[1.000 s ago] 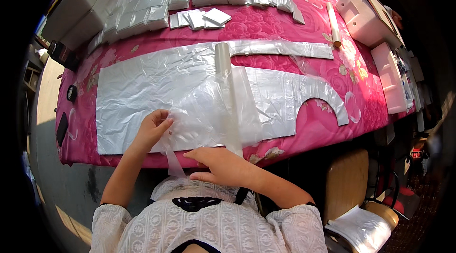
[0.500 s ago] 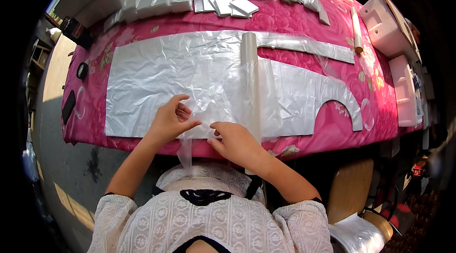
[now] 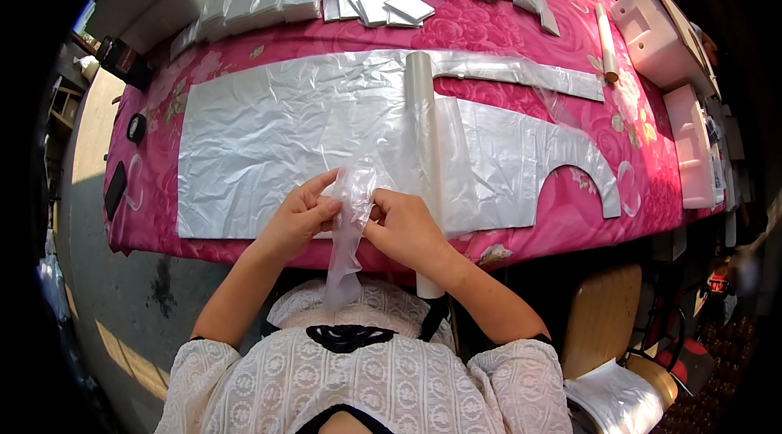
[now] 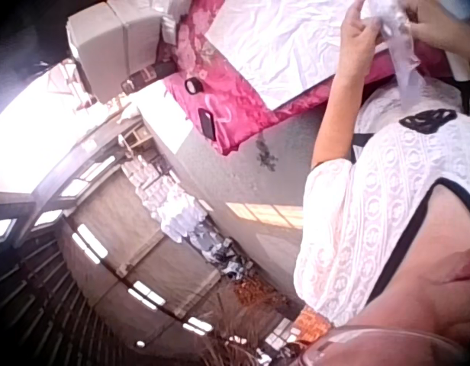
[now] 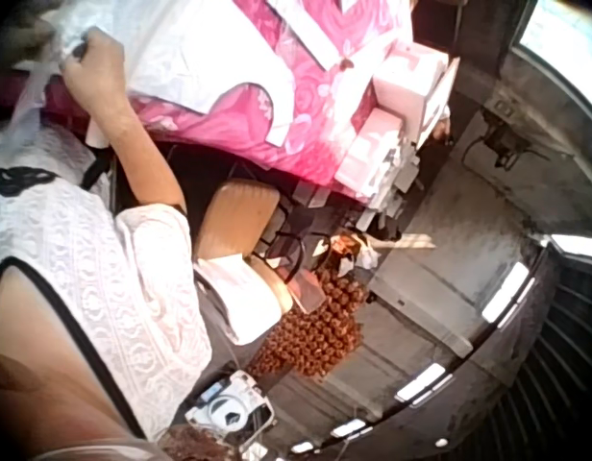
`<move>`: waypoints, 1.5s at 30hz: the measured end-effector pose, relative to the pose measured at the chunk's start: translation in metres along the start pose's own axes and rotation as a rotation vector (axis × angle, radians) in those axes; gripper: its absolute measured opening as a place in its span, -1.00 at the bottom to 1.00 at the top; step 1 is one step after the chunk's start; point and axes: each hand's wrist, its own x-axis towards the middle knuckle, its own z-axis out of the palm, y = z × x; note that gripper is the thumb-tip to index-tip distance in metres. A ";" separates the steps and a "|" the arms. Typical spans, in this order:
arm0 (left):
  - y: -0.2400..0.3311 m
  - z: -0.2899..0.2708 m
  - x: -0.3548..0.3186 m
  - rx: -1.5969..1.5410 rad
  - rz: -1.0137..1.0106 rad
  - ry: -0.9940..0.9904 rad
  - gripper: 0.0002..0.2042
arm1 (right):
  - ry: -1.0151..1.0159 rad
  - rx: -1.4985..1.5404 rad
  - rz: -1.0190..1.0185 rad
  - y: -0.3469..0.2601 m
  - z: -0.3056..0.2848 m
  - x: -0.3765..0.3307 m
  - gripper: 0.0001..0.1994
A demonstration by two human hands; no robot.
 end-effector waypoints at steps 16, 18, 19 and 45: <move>0.008 -0.004 0.001 -0.038 -0.105 0.198 -0.60 | -0.063 0.455 0.031 0.012 -0.052 -0.004 -0.86; 0.007 -0.021 -0.002 -0.046 -0.084 0.271 -0.66 | -0.108 0.336 0.111 0.026 -0.108 -0.010 -0.87; 0.005 -0.030 -0.001 -0.083 -0.079 0.301 -0.65 | -0.078 0.308 0.108 0.035 -0.137 -0.014 -0.86; 0.105 -0.175 -0.047 0.668 -0.363 0.409 -0.87 | 0.032 -0.106 0.337 0.053 -0.025 -0.078 -0.49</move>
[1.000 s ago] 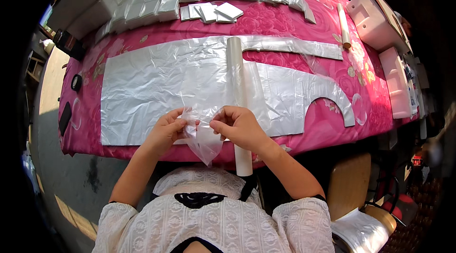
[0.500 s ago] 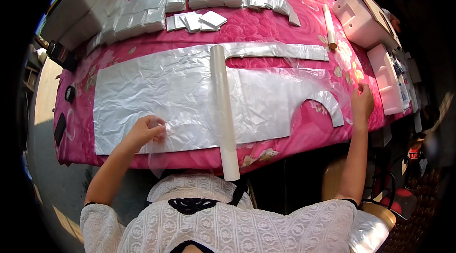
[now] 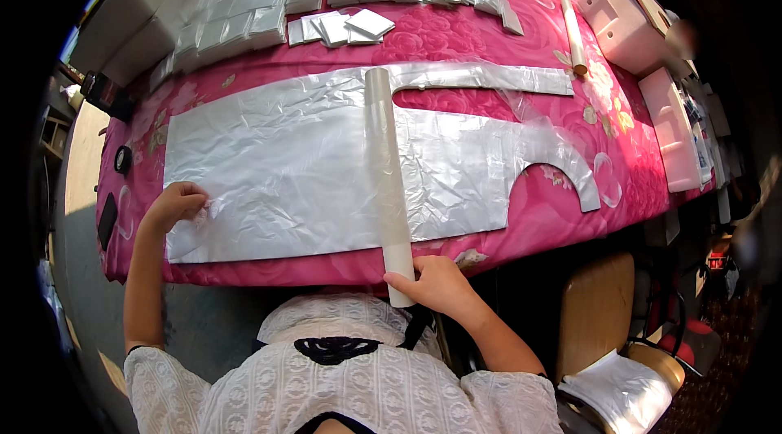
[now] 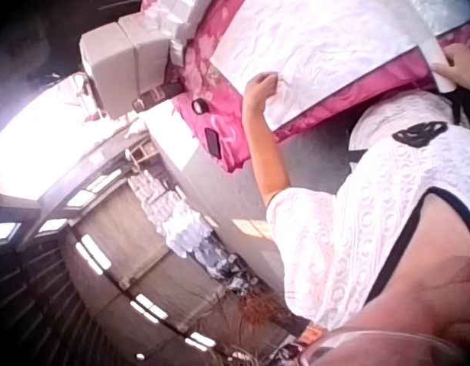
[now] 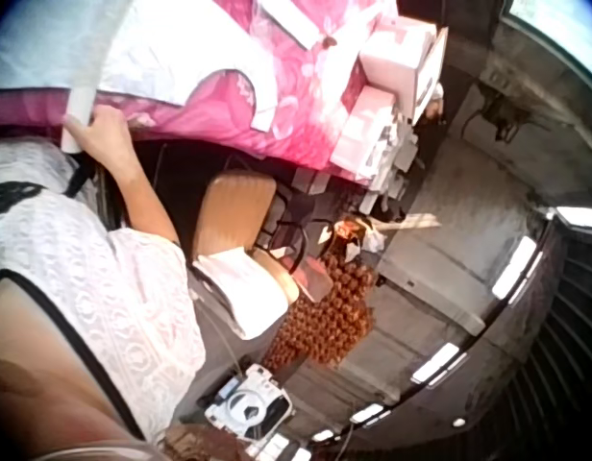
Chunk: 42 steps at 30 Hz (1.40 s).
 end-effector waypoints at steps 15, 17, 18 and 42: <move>0.057 0.270 0.030 0.518 1.114 0.263 -0.49 | 0.009 -0.057 0.025 0.004 0.007 0.000 -0.53; 0.057 0.277 0.036 0.618 1.082 0.259 -0.45 | 0.025 -0.021 -0.001 0.006 0.007 -0.001 -0.51; 0.057 0.278 0.034 0.719 1.073 0.251 -0.43 | 0.025 -0.016 0.005 0.005 0.007 -0.003 -0.51; 0.066 0.276 0.025 0.927 0.970 0.209 -0.23 | 0.228 1.693 -0.237 -0.065 -0.088 0.260 -0.69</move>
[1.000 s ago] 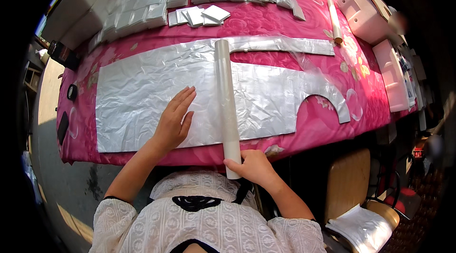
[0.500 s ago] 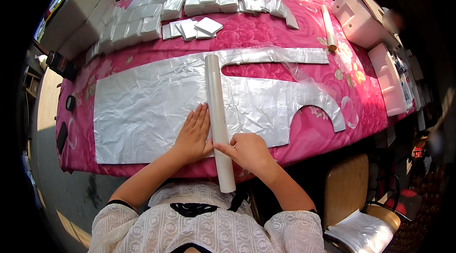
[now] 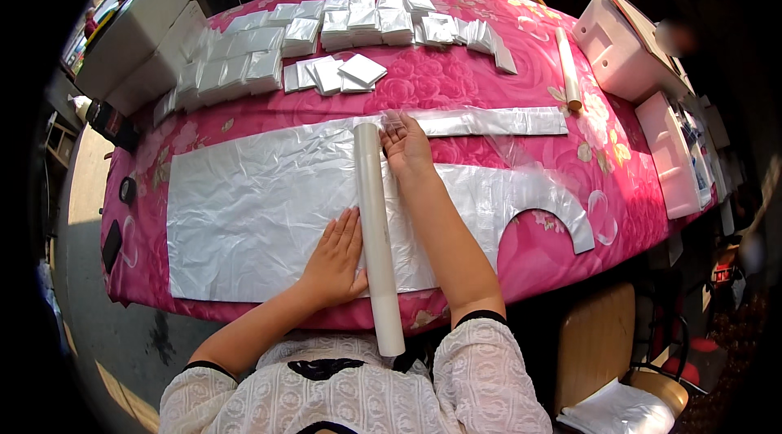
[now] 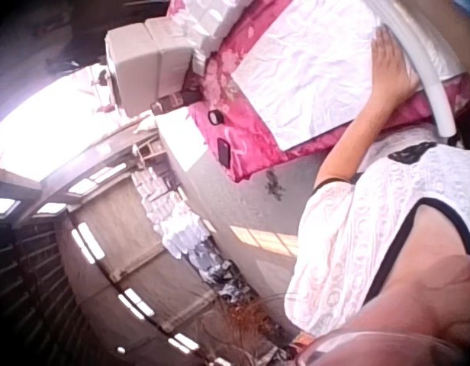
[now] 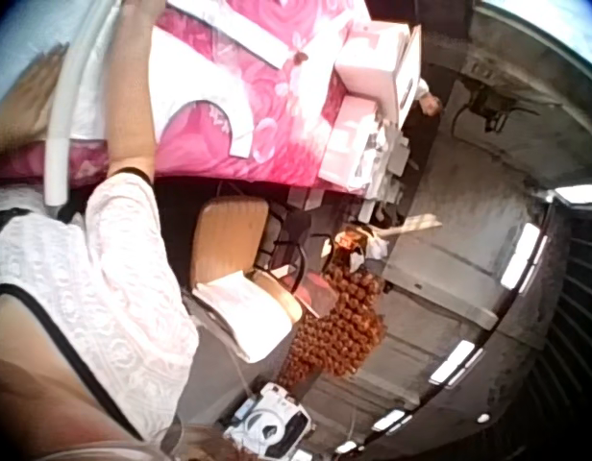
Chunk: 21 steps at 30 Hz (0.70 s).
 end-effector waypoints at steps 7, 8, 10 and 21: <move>0.000 -0.001 -0.001 0.028 -0.013 -0.031 -0.25 | -0.058 0.196 -0.296 -0.143 -0.045 0.036 -0.79; 0.000 -0.001 -0.001 0.032 -0.012 -0.024 -0.25 | -0.032 0.183 -0.312 -0.167 -0.055 0.039 -0.77; 0.002 0.000 0.000 0.017 0.007 -0.002 -0.26 | -0.129 0.111 -0.330 -0.228 -0.092 0.039 -0.71; 0.000 0.001 -0.002 -0.016 -0.005 0.020 -0.25 | -0.217 -0.341 -0.731 -0.174 0.054 -0.097 -0.65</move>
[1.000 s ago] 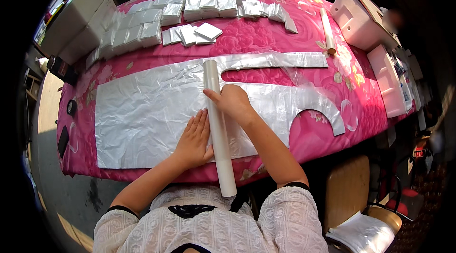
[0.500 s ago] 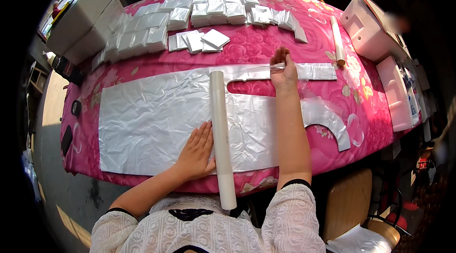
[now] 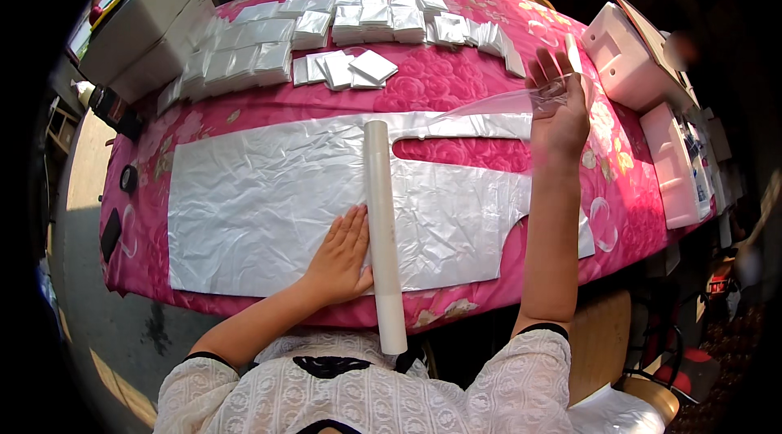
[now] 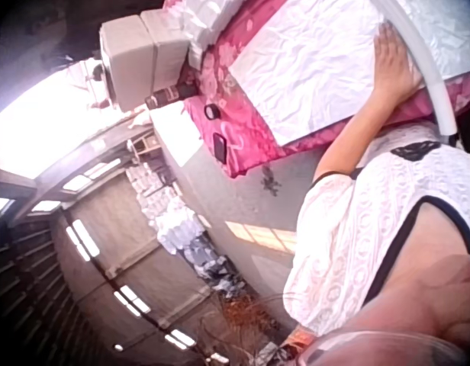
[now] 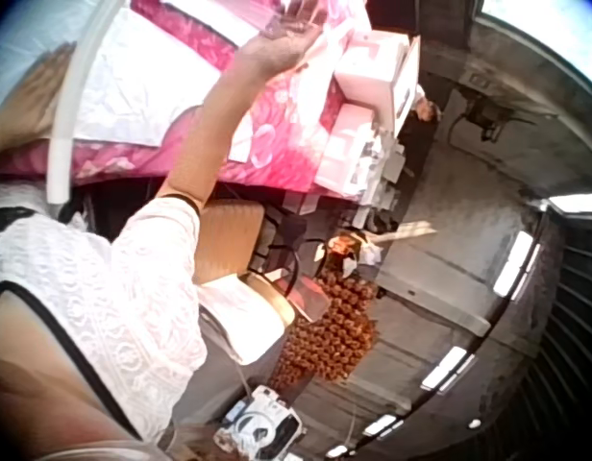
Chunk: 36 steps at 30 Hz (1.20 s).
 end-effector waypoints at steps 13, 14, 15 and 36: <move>-0.011 0.033 0.005 0.080 0.132 0.082 -0.29 | -1.240 -0.793 -0.021 0.225 0.233 -0.294 -0.56; -0.009 0.033 0.006 0.085 0.136 0.072 -0.28 | -1.263 -0.846 0.002 0.230 0.229 -0.304 -0.52; -0.008 0.034 0.007 0.093 0.135 0.061 -0.27 | -1.287 -0.893 0.023 0.225 0.230 -0.310 -0.48; -0.115 -0.099 -0.033 0.243 -0.119 0.329 -0.47 | -0.877 -1.240 -0.212 0.086 0.009 -0.202 -0.53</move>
